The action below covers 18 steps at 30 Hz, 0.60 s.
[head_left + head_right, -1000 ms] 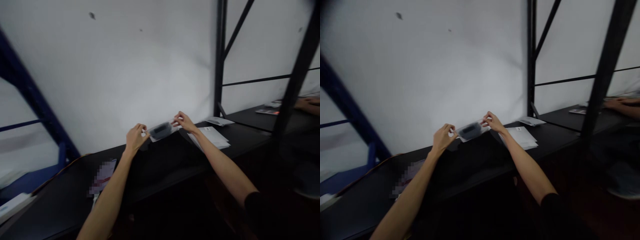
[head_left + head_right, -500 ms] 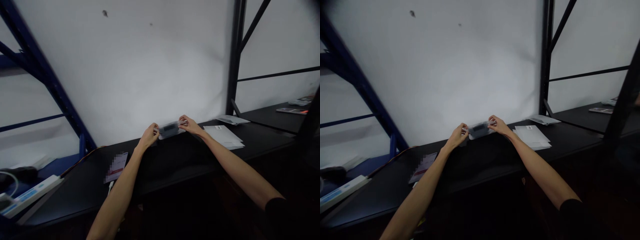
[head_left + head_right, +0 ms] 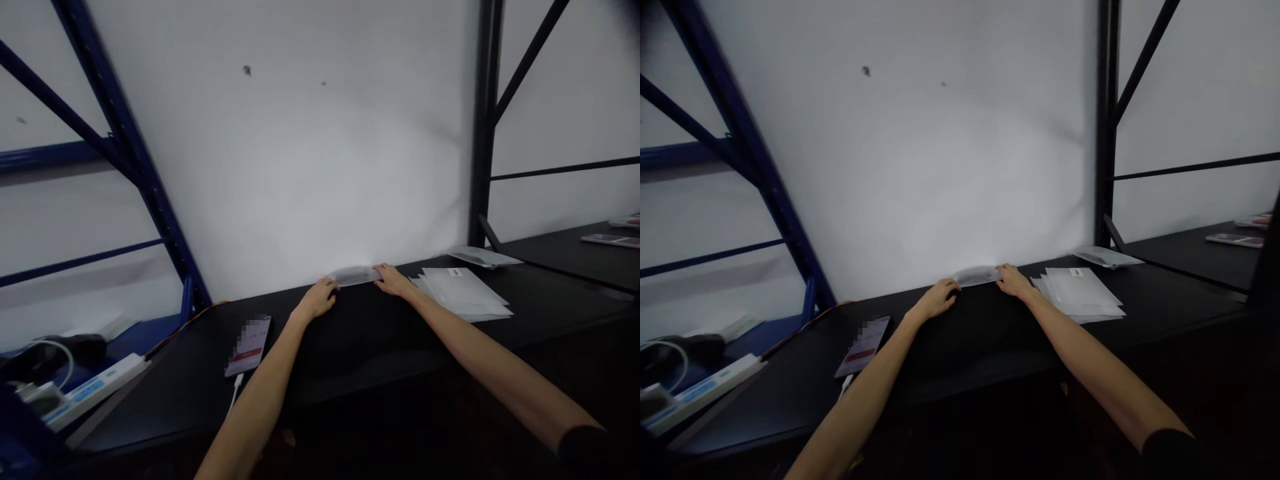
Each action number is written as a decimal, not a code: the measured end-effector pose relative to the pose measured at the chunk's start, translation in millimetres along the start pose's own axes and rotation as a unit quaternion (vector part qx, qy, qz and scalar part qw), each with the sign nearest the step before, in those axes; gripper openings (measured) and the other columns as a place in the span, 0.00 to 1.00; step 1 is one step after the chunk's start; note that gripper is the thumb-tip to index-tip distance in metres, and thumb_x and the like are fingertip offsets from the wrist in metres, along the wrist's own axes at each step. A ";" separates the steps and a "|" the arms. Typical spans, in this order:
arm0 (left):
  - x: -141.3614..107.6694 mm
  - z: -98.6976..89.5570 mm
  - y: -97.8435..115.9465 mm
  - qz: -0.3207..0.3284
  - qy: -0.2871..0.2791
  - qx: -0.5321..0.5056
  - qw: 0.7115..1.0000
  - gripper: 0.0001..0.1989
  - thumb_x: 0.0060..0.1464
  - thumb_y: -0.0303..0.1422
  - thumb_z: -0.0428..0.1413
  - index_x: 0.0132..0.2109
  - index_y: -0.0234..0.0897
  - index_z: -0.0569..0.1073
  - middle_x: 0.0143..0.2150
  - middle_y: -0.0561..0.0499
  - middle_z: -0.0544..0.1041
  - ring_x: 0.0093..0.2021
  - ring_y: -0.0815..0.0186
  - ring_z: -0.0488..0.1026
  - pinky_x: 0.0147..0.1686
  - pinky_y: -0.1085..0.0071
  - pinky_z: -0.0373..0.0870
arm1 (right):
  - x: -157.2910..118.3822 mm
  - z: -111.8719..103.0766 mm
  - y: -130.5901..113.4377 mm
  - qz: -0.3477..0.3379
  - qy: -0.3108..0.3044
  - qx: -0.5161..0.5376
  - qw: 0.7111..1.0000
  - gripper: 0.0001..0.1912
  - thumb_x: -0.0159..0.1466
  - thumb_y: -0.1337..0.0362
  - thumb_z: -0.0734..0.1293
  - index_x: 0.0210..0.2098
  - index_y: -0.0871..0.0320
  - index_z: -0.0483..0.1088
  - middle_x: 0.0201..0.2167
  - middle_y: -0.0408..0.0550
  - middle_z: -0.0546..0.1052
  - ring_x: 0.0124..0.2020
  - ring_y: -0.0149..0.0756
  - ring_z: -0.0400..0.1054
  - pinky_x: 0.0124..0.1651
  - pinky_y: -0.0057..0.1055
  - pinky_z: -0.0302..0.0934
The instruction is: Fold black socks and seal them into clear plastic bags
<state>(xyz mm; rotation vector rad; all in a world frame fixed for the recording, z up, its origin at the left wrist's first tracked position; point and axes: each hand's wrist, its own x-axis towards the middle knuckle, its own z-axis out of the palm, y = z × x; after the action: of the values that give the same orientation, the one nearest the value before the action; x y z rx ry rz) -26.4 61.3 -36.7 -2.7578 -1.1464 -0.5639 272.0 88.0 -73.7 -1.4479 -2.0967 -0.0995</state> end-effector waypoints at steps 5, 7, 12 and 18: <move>0.5 -3.2 5.8 -0.004 0.025 -0.002 1.000 0.15 0.61 0.29 0.53 0.53 0.38 0.77 0.58 0.43 0.72 0.61 0.55 0.67 0.64 0.57 0.63 | 1.4 -15.6 -12.2 -0.081 0.051 0.026 0.995 0.20 0.68 0.64 0.66 0.59 0.58 0.71 0.58 0.58 0.73 0.61 0.49 0.63 0.65 0.44 0.56; 2.2 -6.3 9.6 -0.006 0.034 -0.022 0.999 0.15 0.63 0.32 0.52 0.53 0.40 0.77 0.55 0.44 0.73 0.57 0.56 0.70 0.61 0.59 0.66 | -0.3 -24.1 -21.7 -0.133 0.023 0.057 0.989 0.13 0.69 0.63 0.65 0.50 0.55 0.76 0.51 0.54 0.76 0.55 0.46 0.68 0.61 0.43 0.60; 5.4 -1.8 9.8 -0.106 -0.004 -0.078 0.991 0.16 0.61 0.37 0.55 0.53 0.38 0.76 0.49 0.45 0.73 0.48 0.60 0.74 0.53 0.64 0.70 | -4.1 -27.0 -32.6 -0.166 -0.148 0.087 0.971 0.13 0.67 0.62 0.67 0.48 0.57 0.78 0.38 0.49 0.80 0.37 0.40 0.72 0.46 0.36 0.65; 7.6 7.8 9.3 -0.251 -0.090 -0.021 0.964 0.26 0.59 0.50 0.56 0.58 0.42 0.72 0.60 0.40 0.71 0.62 0.47 0.67 0.62 0.49 0.59 | -0.1 -26.8 -19.6 -0.065 -0.161 0.057 0.983 0.18 0.69 0.57 0.65 0.55 0.57 0.75 0.43 0.52 0.80 0.41 0.41 0.73 0.46 0.33 0.64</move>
<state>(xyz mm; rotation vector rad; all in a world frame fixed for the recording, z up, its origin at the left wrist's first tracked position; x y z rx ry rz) -12.7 61.5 -40.7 -2.5853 -1.9196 -0.3836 266.1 69.9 -46.5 -1.3274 -2.4117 0.2155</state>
